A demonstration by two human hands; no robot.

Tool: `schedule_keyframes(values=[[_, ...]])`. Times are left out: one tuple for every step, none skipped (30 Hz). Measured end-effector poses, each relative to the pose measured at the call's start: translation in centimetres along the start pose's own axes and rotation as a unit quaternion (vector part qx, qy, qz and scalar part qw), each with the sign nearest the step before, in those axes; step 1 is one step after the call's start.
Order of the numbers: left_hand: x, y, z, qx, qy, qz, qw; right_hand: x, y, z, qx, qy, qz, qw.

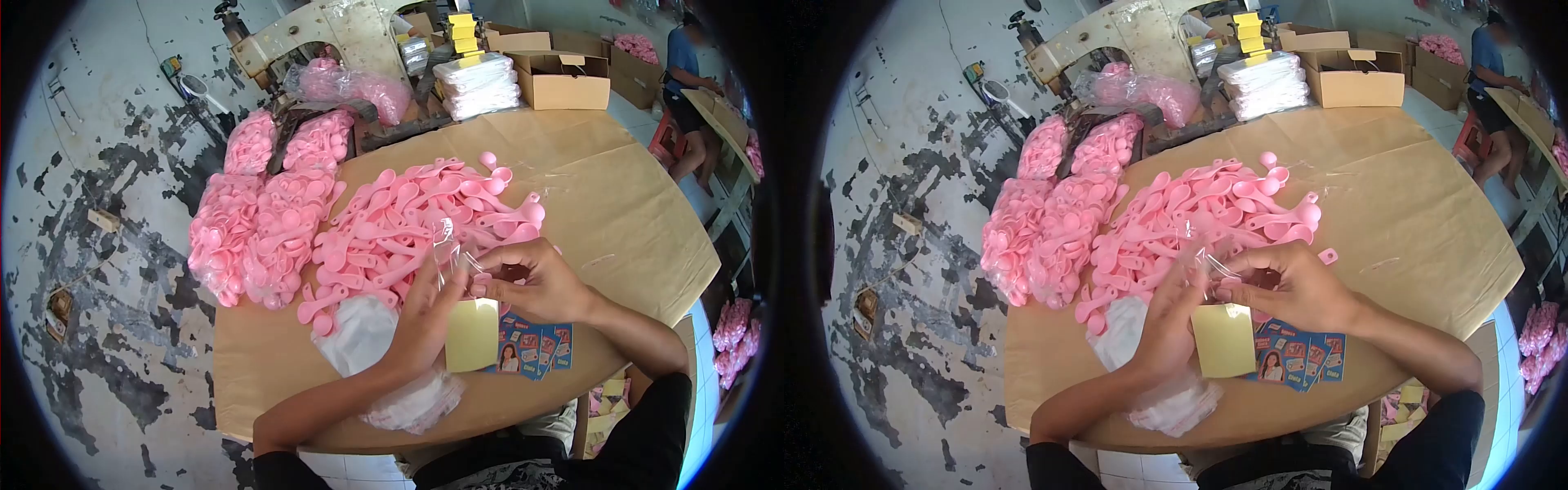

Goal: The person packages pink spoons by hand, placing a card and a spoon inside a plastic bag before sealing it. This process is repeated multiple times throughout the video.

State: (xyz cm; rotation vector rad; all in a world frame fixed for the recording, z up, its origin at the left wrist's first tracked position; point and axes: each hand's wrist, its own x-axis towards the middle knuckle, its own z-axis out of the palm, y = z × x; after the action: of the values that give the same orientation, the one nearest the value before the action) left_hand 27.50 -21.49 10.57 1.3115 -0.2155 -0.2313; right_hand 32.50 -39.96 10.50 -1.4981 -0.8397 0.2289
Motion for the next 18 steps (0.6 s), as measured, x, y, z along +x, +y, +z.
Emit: schedule_keyframes(values=[[0.2,-0.2,-0.2,-0.014,-0.005,-0.045,0.999,0.0,0.2,-0.1,0.024,0.017,0.003,1.0],[0.2,-0.3,-0.2,-0.034,-0.002,-0.051,0.998,0.0,0.2,-0.3,0.016,0.019,0.016,1.0],[0.1,-0.1,-0.1,-0.054,0.001,-0.06,0.997,0.0,0.0,-0.5,0.009,0.023,0.029,0.999],[0.0,0.1,0.0,-0.073,0.005,-0.069,0.995,0.0,-0.1,-0.6,0.004,0.026,0.043,0.999],[0.0,0.1,0.1,-0.076,0.016,-0.066,0.995,0.0,0.1,-0.5,0.021,0.033,0.042,0.998],[0.0,0.2,0.2,-0.08,0.026,-0.061,0.995,0.1,0.2,-0.3,0.036,0.039,0.039,0.998],[0.0,0.2,0.3,-0.083,0.036,-0.054,0.994,0.1,0.2,-0.3,0.051,0.046,0.036,0.997],[0.0,0.4,0.3,-0.085,0.044,-0.062,0.993,0.1,-0.4,-0.4,0.032,0.051,0.051,0.997],[0.0,0.7,0.6,-0.097,0.046,-0.066,0.992,0.2,-0.1,-0.7,0.029,0.043,0.052,0.997],[0.0,1.0,0.8,-0.11,0.048,-0.07,0.99,0.1,0.3,-1.0,0.025,0.034,0.054,0.998],[0.0,1.1,0.9,-0.122,0.049,-0.073,0.989,0.1,0.5,-1.3,0.021,0.025,0.055,0.998],[-0.1,0.9,0.9,-0.115,0.047,-0.073,0.99,0.2,0.2,-1.7,0.022,0.007,0.073,0.997],[-0.2,0.8,0.7,-0.107,0.045,-0.073,0.991,0.2,-0.4,-2.1,0.023,-0.011,0.09,0.996],[-0.2,0.7,0.5,-0.098,0.043,-0.072,0.992,0.2,-0.7,-2.3,0.025,-0.03,0.106,0.994],[-0.2,0.7,0.3,-0.08,0.029,-0.084,0.993,0.2,-0.5,-2.3,0.029,-0.008,0.087,0.996],[-0.1,0.8,-0.1,-0.062,0.015,-0.096,0.993,0.2,-0.3,-2.3,0.034,0.014,0.068,0.997],[0.0,1.0,-0.4,-0.043,0.001,-0.107,0.993,0.2,-0.2,-2.3,0.039,0.036,0.049,0.997],[0.1,1.0,-0.8,0.024,-0.008,-0.075,0.997,0.1,-0.3,-2.4,0.027,0.037,0.049,0.998]])
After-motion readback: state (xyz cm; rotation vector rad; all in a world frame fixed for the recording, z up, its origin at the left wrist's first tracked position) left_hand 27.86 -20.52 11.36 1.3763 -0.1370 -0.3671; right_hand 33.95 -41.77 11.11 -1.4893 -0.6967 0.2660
